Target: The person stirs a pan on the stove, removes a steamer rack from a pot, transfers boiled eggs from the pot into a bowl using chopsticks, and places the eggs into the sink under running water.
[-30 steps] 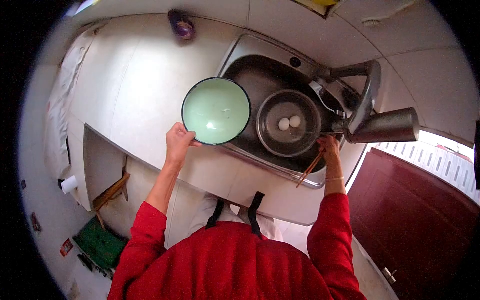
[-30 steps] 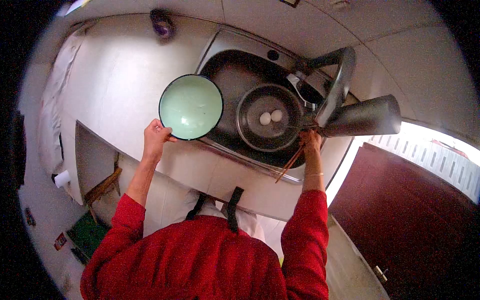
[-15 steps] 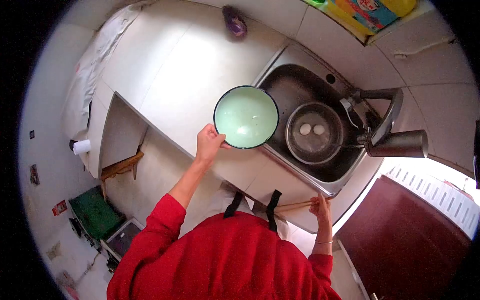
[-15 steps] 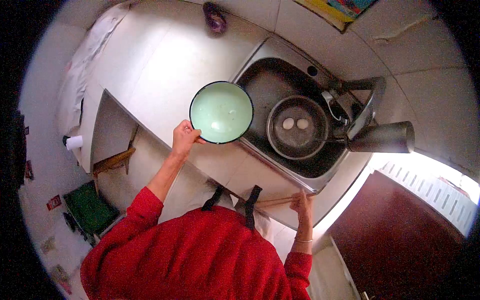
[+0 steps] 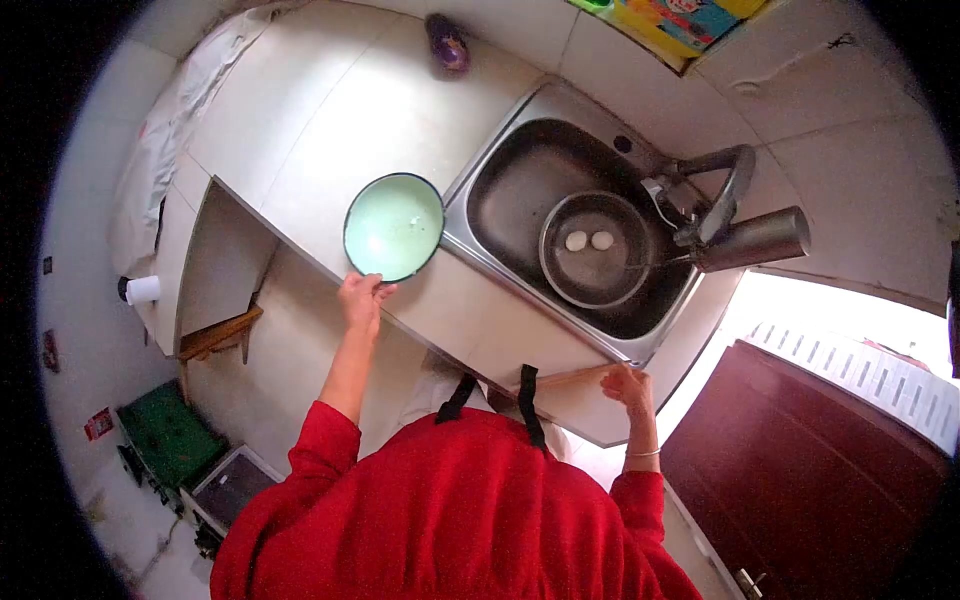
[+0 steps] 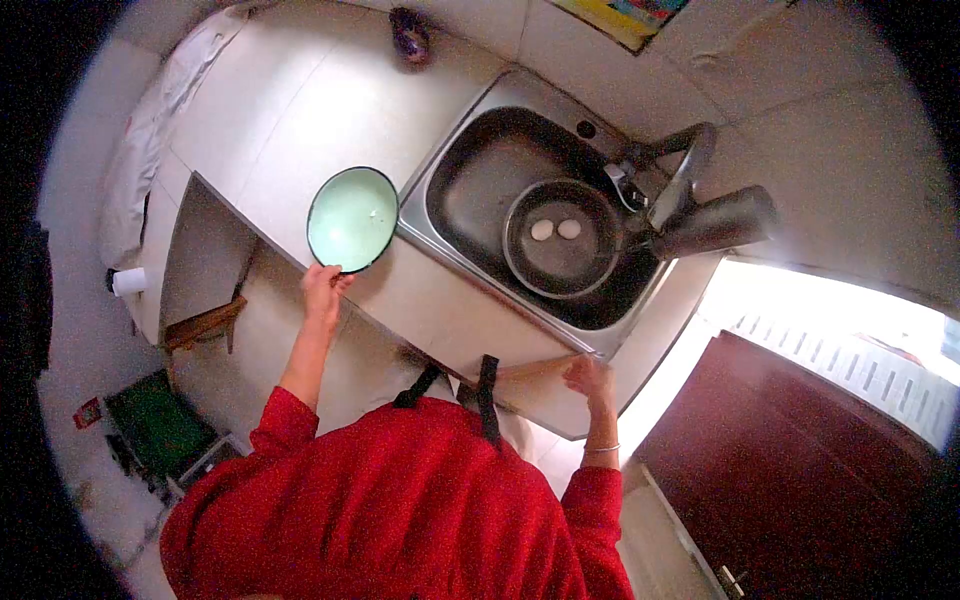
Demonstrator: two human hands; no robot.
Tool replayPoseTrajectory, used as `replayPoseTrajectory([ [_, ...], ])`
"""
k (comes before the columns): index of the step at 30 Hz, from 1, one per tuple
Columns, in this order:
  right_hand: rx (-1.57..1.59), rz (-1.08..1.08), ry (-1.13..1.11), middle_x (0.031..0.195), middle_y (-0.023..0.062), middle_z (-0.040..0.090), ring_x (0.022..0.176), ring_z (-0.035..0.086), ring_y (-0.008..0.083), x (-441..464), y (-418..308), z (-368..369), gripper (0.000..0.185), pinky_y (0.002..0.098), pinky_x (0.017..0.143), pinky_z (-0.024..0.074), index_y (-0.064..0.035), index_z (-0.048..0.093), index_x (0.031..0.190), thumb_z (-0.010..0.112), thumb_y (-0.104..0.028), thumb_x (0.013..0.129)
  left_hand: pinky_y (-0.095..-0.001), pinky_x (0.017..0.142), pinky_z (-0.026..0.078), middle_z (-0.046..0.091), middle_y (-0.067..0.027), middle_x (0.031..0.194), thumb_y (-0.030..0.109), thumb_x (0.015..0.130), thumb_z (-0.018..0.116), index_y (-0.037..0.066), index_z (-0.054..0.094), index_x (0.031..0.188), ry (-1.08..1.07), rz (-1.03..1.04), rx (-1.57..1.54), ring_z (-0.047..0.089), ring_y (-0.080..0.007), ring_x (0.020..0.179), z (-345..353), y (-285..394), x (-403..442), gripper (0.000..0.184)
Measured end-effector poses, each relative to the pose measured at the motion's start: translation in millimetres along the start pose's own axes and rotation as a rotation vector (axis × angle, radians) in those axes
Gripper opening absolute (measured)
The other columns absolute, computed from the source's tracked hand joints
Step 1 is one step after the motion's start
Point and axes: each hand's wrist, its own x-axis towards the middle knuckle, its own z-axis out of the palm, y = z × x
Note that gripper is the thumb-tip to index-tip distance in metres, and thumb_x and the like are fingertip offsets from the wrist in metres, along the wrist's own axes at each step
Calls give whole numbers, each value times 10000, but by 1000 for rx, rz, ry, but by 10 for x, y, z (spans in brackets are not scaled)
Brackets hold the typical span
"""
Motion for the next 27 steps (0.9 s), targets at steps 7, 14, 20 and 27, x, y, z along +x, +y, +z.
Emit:
replayPoseTrajectory([
  [7,-63,-229,11,777,126,636,695,652,210,-52,-554,-157,335,308,573,555,42,594,929,529,-285,894,-326,551,563,512,-118,784,-66,757,540,25,400,722,29,26,-20,564,-214,589,-38,-59,-86,171],
  [14,-165,-524,-61,764,96,626,664,632,191,297,-723,-445,300,288,579,541,27,604,928,513,-259,905,-312,539,564,497,-92,778,-78,758,528,17,404,728,30,83,34,556,-186,606,-124,100,-367,160],
  [20,-78,-608,2,804,97,643,694,644,193,201,-1746,-346,315,301,595,547,7,607,946,562,-298,883,-306,543,573,512,-92,758,-74,752,534,5,429,729,0,81,20,574,-185,629,61,156,-493,134],
  [27,-136,-437,-80,778,107,633,632,632,192,-1,-1262,-22,238,295,554,544,18,602,959,543,-201,884,-275,498,558,530,-91,751,-70,750,531,15,426,734,-54,100,83,586,-177,563,-15,428,-639,136],
])
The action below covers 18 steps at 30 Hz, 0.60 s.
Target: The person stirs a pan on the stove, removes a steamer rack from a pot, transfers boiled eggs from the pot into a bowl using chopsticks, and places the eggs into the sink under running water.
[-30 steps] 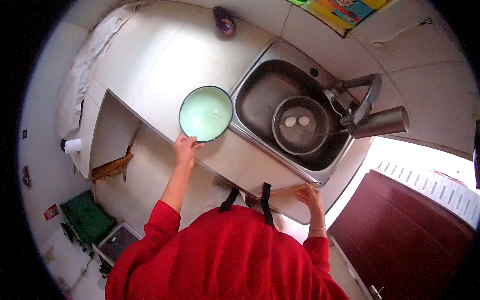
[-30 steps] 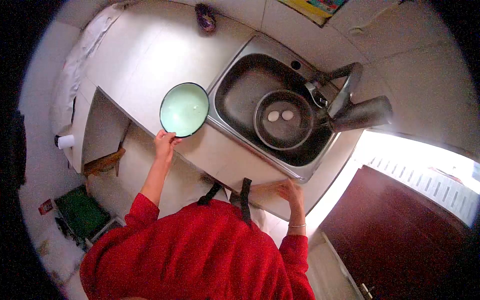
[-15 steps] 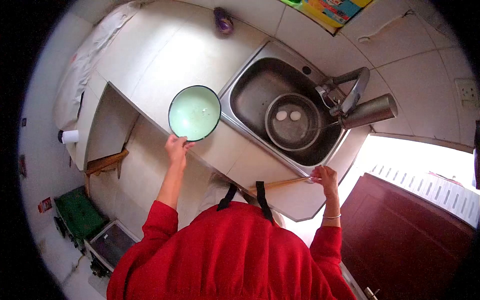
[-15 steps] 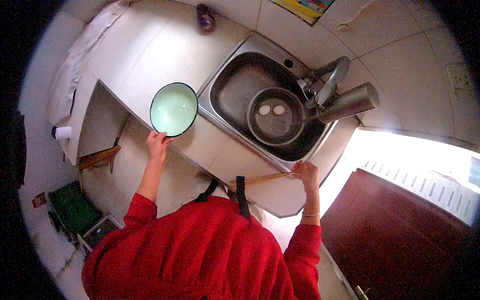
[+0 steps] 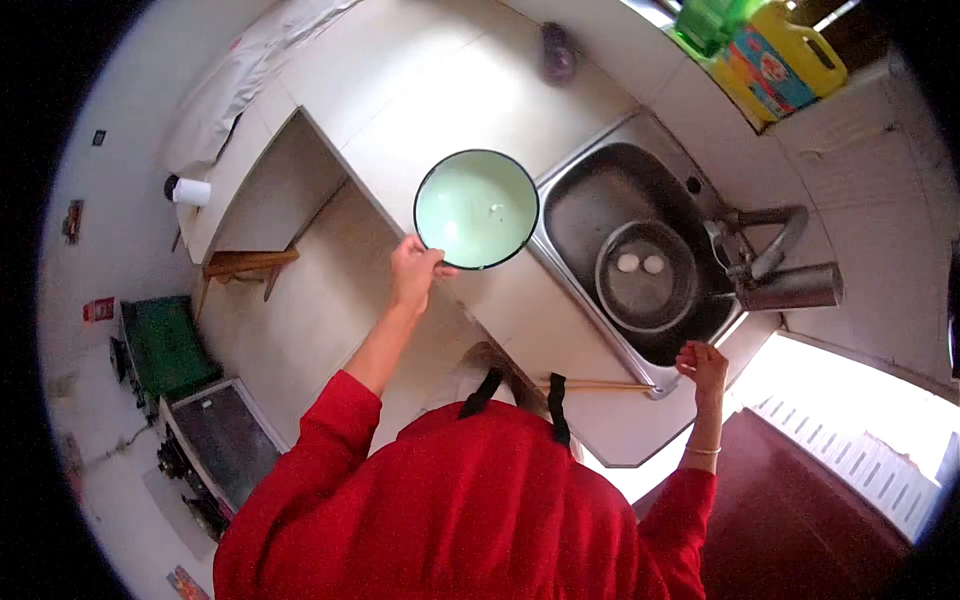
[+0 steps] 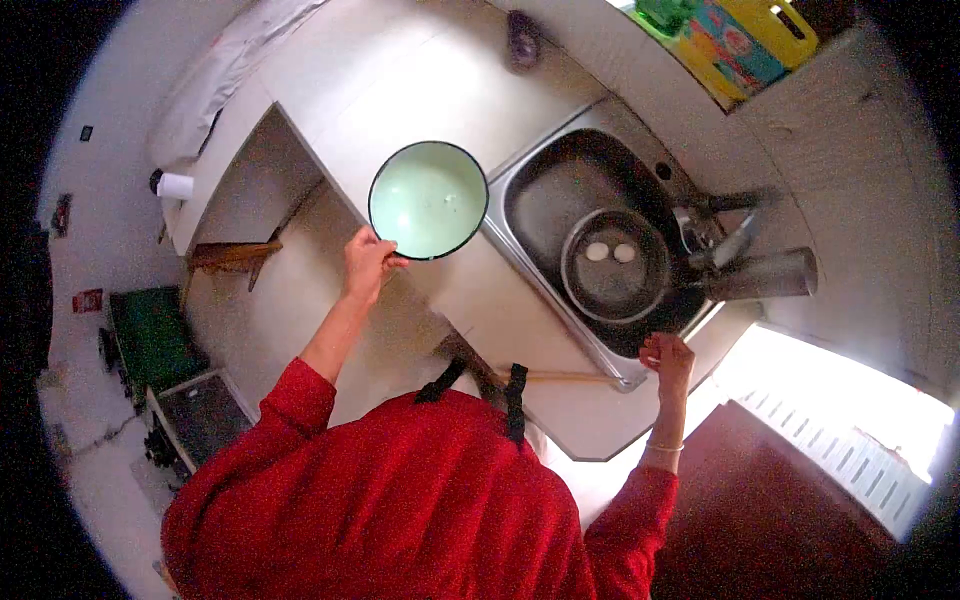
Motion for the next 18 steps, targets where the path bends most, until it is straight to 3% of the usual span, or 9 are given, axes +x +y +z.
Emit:
replayPoseTrajectory([
  [3,-24,-20,-14,755,90,633,635,625,158,-50,-84,284,239,259,553,525,16,611,935,565,-214,883,-260,475,545,533,-90,723,-69,755,524,20,404,731,-33,80,2,579,-159,535,132,167,46,151],
  [6,-353,-198,10,781,76,636,651,626,161,-29,-445,685,206,255,575,513,17,621,915,599,-181,862,-262,467,541,535,-88,708,-70,758,517,28,388,722,-90,108,104,574,-153,525,393,262,-10,167],
  [8,-498,-597,68,825,96,660,716,640,159,-168,-810,1133,114,288,626,504,-41,661,891,582,-105,838,-260,466,537,517,-70,676,-70,752,513,27,375,707,-147,97,136,568,-138,528,544,298,-82,174],
  [12,-768,-1140,-117,842,100,624,750,624,238,-183,-1413,1858,120,308,642,502,-58,630,890,629,-90,774,-256,460,530,489,-48,645,-62,744,512,18,378,706,-237,162,271,545,-107,535,765,319,-152,160],
  [14,-1032,-1175,-93,855,94,607,783,606,264,-53,-1419,2071,126,348,653,500,-72,611,886,604,-108,765,-257,459,530,488,-45,643,-57,747,512,14,383,710,-280,197,347,542,-102,543,851,362,-217,151],
  [18,-1144,-1229,-90,839,90,587,804,596,258,216,-1314,2280,121,357,659,501,-84,593,871,564,-111,757,-259,469,535,488,-40,641,-47,752,515,-3,399,732,-323,185,361,545,-97,556,1013,469,-310,125],
])
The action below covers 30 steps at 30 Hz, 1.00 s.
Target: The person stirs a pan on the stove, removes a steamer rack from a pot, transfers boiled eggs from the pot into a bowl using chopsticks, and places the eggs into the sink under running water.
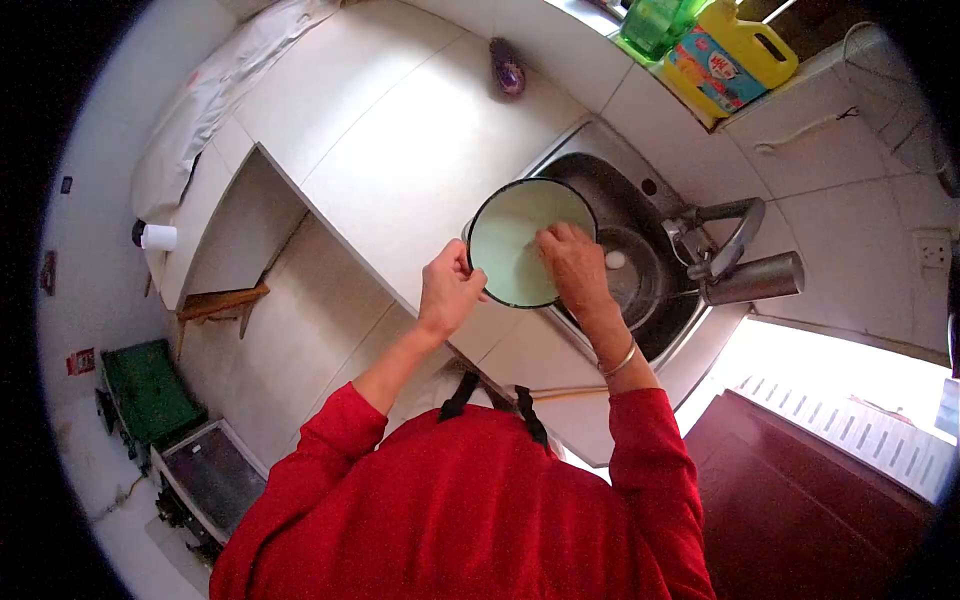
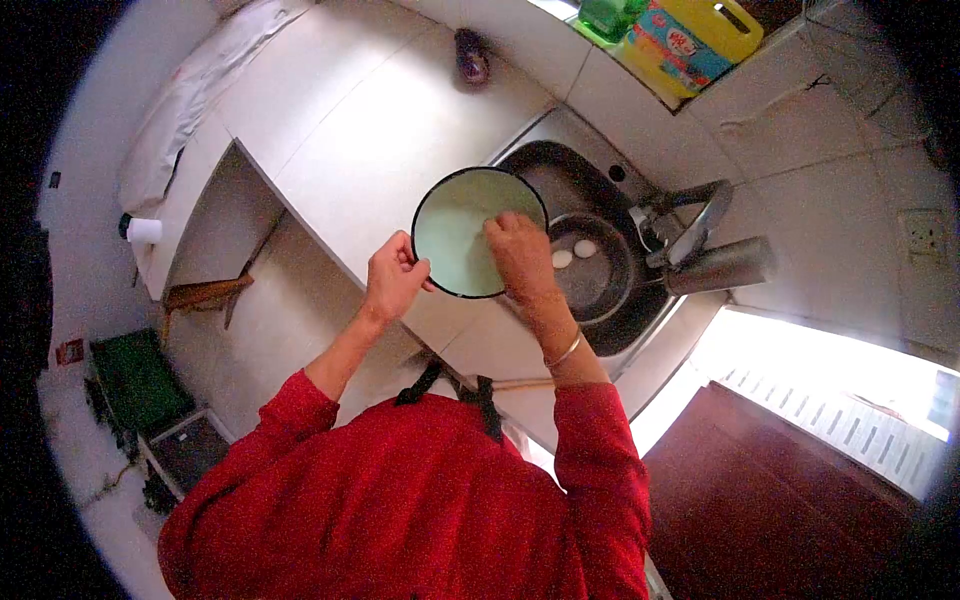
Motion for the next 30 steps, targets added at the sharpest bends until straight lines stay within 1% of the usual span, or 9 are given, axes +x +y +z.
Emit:
replayPoseTrajectory([
  [5,-77,-9,-111,819,117,578,823,587,267,-22,47,77,99,361,684,498,-52,582,816,542,-77,729,-256,471,523,497,-45,630,-30,745,527,-19,413,734,-11,44,17,532,-90,553,102,9,61,115],
  [14,-334,157,-394,748,118,611,744,617,289,-395,213,-10,55,399,679,495,-59,606,745,560,-83,728,-262,451,500,466,-46,589,-14,736,516,-13,408,705,119,167,382,484,-86,520,-99,-356,346,112],
  [16,-244,222,-389,780,135,618,752,624,307,-670,417,127,76,416,663,500,-57,619,756,550,-83,742,-259,443,507,474,-42,601,-26,735,509,-4,401,699,139,88,159,492,-93,517,-213,-317,385,117],
  [20,-49,348,-272,827,151,633,754,629,324,-1379,837,321,128,437,649,509,-85,654,814,548,-132,760,-246,446,523,480,-48,642,-65,736,505,22,388,681,175,-40,-19,542,-120,513,-608,-688,584,156],
  [22,86,668,-338,810,134,646,752,628,321,-1639,991,193,142,424,650,504,-127,674,812,560,-196,762,-263,465,540,505,-62,655,-72,732,514,38,397,688,226,-128,-81,551,-136,506,-739,-769,616,166],
  [24,131,851,-404,752,115,653,719,629,309,-1848,1240,129,155,421,633,494,-156,685,784,565,-251,761,-275,476,552,517,-72,660,-75,726,521,46,402,686,268,-205,-124,559,-151,502,-854,-860,630,175],
  [26,149,926,-297,681,97,646,669,630,290,-2053,1353,36,169,410,607,486,-136,685,739,571,-257,764,-283,479,558,517,-77,658,-76,720,526,45,400,676,297,-266,-153,566,-164,500,-946,-985,650,180],
  [27,213,1060,-284,637,77,637,638,627,264,-2100,1345,-31,187,397,597,485,-123,681,741,603,-292,760,-287,476,553,527,-92,669,-71,722,527,38,402,676,318,-247,-191,570,-186,491,-971,-1070,679,172],
  [30,140,1013,-211,602,61,635,574,630,209,-2186,1258,-149,180,335,581,496,-91,670,726,646,-268,745,-288,501,553,485,-78,705,-76,735,531,34,377,689,286,-270,-225,582,-192,518,-1066,-1263,715,195],
])
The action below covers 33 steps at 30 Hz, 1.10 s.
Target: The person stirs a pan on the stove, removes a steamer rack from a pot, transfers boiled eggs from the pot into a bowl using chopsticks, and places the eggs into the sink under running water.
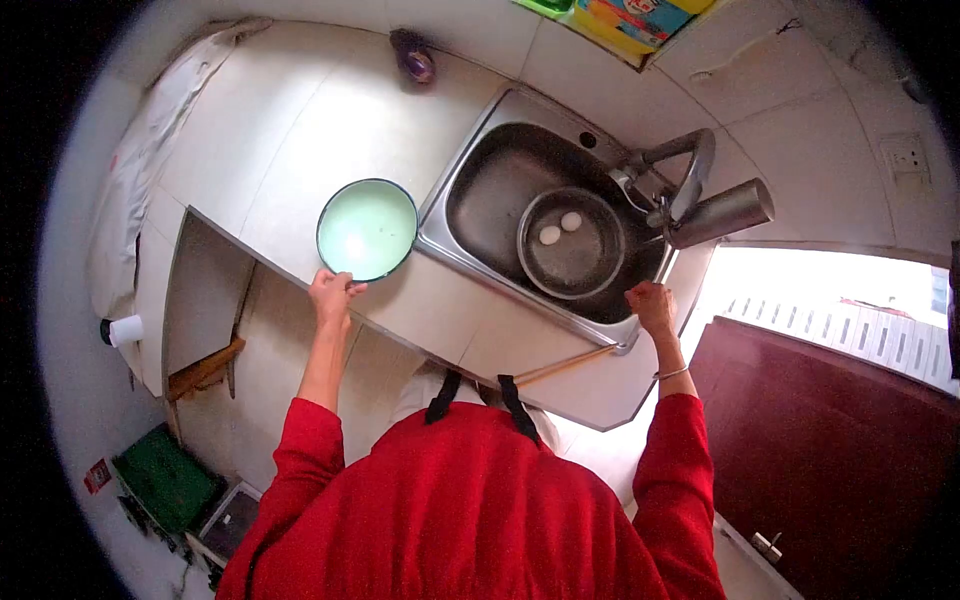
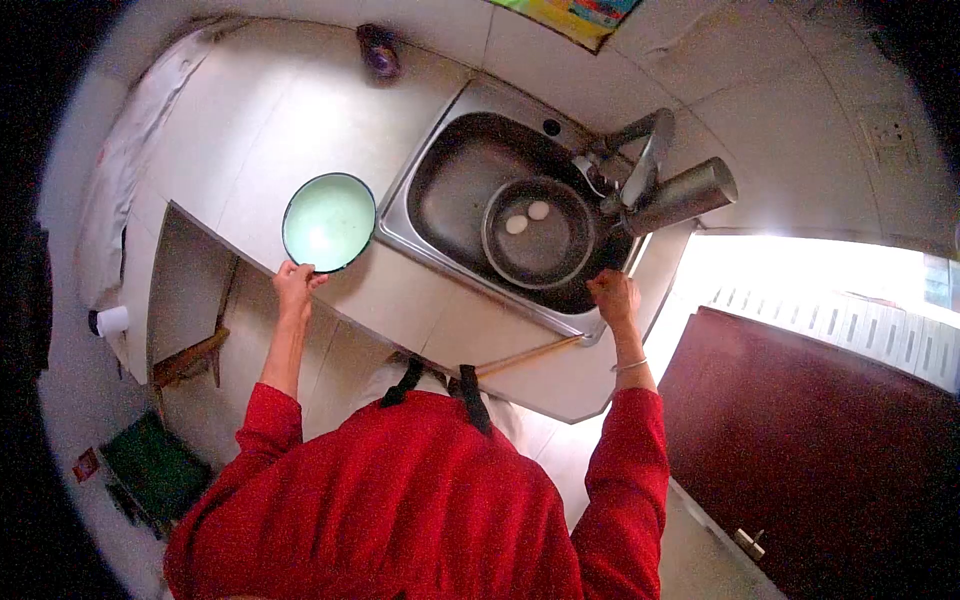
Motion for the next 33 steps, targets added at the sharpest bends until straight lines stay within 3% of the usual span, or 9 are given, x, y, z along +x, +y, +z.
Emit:
replayPoseTrajectory([
  [4,-48,-3,96,588,85,623,571,623,210,-144,-38,31,247,333,547,470,-45,639,692,638,-277,779,-290,507,556,484,-87,727,-72,751,533,32,380,698,2,-30,-61,565,-194,534,-40,-163,92,192],
  [7,142,-37,136,579,91,613,558,613,186,-66,61,39,283,317,513,450,-7,614,676,609,-253,815,-295,529,562,483,-88,737,-68,761,536,28,383,711,-33,-42,-62,563,-197,573,-67,-250,113,187],
  [10,297,-9,112,584,135,583,531,573,236,104,222,62,256,346,519,435,-19,624,717,584,-257,805,-313,582,570,490,-91,752,-47,784,548,14,399,742,-51,-53,-87,570,-203,632,-108,-356,132,166],
  [14,384,27,98,630,72,605,580,586,107,127,200,-66,236,261,525,479,23,635,799,560,-191,865,-338,662,570,519,-116,803,25,830,578,-21,441,823,-66,-87,-167,583,-221,695,-103,-460,87,145],
  [24,505,-197,219,719,94,651,688,651,176,853,587,-153,229,325,633,491,-81,649,964,557,-248,838,-313,716,552,580,-149,890,92,868,548,-47,463,955,-9,-43,-220,622,-237,785,166,-656,-863,185],
  [25,644,-263,196,700,46,625,627,560,111,926,587,-141,271,261,567,449,31,617,973,555,-212,871,-307,711,550,588,-145,890,87,866,543,-43,471,958,5,-48,-184,624,-229,782,196,-726,-1076,175],
  [28,437,-425,281,711,72,622,626,551,131,984,513,-300,265,298,570,446,5,610,983,557,-224,859,-291,694,542,608,-135,889,78,864,532,-28,492,962,7,-62,-81,627,-207,770,375,-957,-1775,149],
  [30,515,-556,292,726,103,621,649,571,156,1317,666,-157,263,316,603,454,-23,611,987,562,-242,851,-285,683,539,618,-133,888,81,868,526,-17,504,954,-19,-85,-43,628,-196,757,519,-1171,-2297,132],
  [33,349,-564,204,780,164,630,761,599,306,1285,570,-355,217,401,679,471,-56,632,940,559,-223,822,-301,676,542,622,-149,898,84,881,504,-14,510,936,-94,-92,-105,631,-206,750,611,-1603,-2897,113],
])
